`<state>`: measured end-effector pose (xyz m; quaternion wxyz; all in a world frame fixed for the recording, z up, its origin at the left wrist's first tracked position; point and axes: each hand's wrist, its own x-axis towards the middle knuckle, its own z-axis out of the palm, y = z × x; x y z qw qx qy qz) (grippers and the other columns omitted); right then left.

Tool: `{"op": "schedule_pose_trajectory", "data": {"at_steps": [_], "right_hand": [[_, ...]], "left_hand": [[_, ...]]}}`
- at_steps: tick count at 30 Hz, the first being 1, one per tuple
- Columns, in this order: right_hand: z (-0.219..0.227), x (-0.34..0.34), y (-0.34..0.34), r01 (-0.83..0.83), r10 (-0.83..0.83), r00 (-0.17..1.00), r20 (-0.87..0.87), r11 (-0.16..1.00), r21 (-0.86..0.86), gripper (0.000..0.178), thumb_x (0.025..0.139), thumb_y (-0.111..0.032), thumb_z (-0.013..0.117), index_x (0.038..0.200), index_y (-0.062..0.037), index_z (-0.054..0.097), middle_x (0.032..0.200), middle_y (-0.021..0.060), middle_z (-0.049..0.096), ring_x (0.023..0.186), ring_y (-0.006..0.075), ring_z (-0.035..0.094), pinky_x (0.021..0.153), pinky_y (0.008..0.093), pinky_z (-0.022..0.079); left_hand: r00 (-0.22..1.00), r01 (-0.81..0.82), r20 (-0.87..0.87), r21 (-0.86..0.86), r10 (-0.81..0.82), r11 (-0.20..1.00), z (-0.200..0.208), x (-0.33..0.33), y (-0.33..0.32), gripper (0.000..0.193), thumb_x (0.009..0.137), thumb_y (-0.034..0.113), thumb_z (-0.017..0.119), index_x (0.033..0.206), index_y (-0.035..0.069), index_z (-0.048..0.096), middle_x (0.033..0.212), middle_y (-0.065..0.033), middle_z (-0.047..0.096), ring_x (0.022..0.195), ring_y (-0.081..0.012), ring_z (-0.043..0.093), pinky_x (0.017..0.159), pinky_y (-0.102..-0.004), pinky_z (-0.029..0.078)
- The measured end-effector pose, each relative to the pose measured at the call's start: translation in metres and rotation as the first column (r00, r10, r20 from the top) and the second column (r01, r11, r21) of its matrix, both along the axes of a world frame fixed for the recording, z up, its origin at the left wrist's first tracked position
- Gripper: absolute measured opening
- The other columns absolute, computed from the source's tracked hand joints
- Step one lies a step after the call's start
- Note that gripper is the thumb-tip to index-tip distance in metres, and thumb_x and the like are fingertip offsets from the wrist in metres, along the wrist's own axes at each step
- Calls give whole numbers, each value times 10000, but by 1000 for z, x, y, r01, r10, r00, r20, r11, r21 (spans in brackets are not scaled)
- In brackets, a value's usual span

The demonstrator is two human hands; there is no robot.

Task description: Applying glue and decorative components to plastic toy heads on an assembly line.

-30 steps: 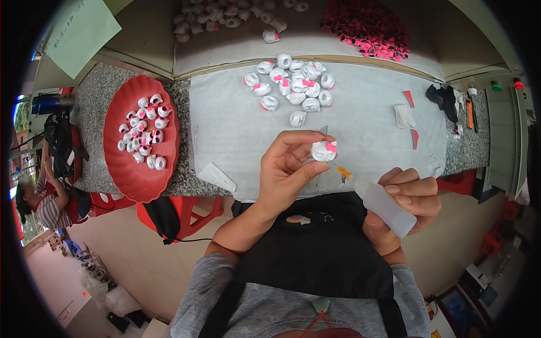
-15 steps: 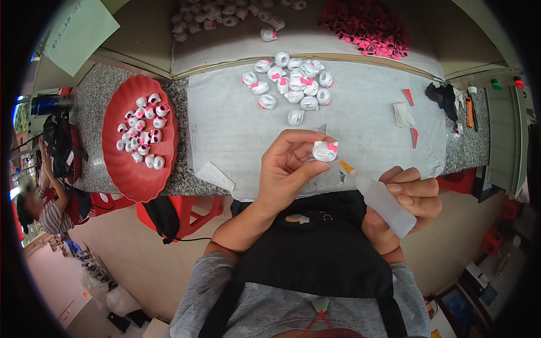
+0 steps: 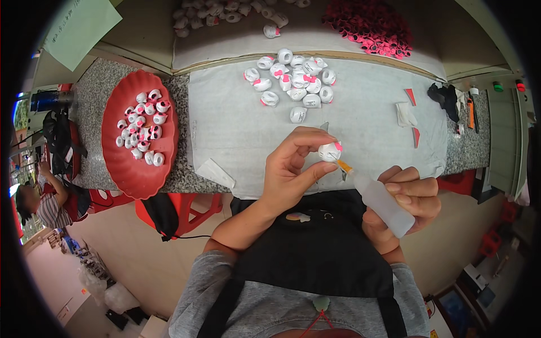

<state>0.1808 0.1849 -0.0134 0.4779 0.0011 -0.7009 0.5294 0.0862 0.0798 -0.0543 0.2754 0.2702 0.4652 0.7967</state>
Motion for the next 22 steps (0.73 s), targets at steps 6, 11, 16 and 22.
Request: {"op": "schedule_pose_trajectory", "data": {"at_steps": [6, 11, 16, 22], "right_hand": [[6, 4, 6, -171, 178, 981, 74, 981, -97, 441, 465, 14, 753, 809, -49, 484, 815, 70, 467, 635, 183, 492, 516, 300, 438], [4, -2, 4, 4, -4, 999, 42, 1000, 9, 395, 600, -157, 714, 827, -47, 411, 762, 59, 413, 581, 128, 420, 432, 223, 372], [7, -6, 24, 56, -44, 985, 168, 996, -72, 333, 592, -9, 626, 800, -40, 368, 774, 89, 411, 593, 132, 440, 469, 231, 415], [7, -54, 75, -103, 269, 838, 475, 932, -347, 425, 632, 55, 528, 1035, 14, 399, 931, 125, 453, 768, 204, 527, 619, 274, 464]], "left_hand": [[991, -41, -126, -10, 39, 999, -3, -4, -1, 320, 666, -90, 554, 963, -22, 457, 991, -137, 453, 946, -195, 449, 837, -313, 350], [981, -52, -189, -23, 46, 998, 0, -7, 1, 312, 668, -106, 533, 959, -21, 461, 990, -143, 455, 950, -201, 445, 832, -309, 348], [983, -125, -139, -3, 123, 992, 1, -17, -5, 320, 674, -94, 535, 974, -13, 458, 992, -137, 467, 938, -190, 461, 812, -298, 363], [940, -314, 167, 75, 299, 946, 3, -37, -21, 346, 703, -59, 544, 1027, -14, 430, 1027, -112, 485, 946, -160, 471, 806, -247, 365]]}}
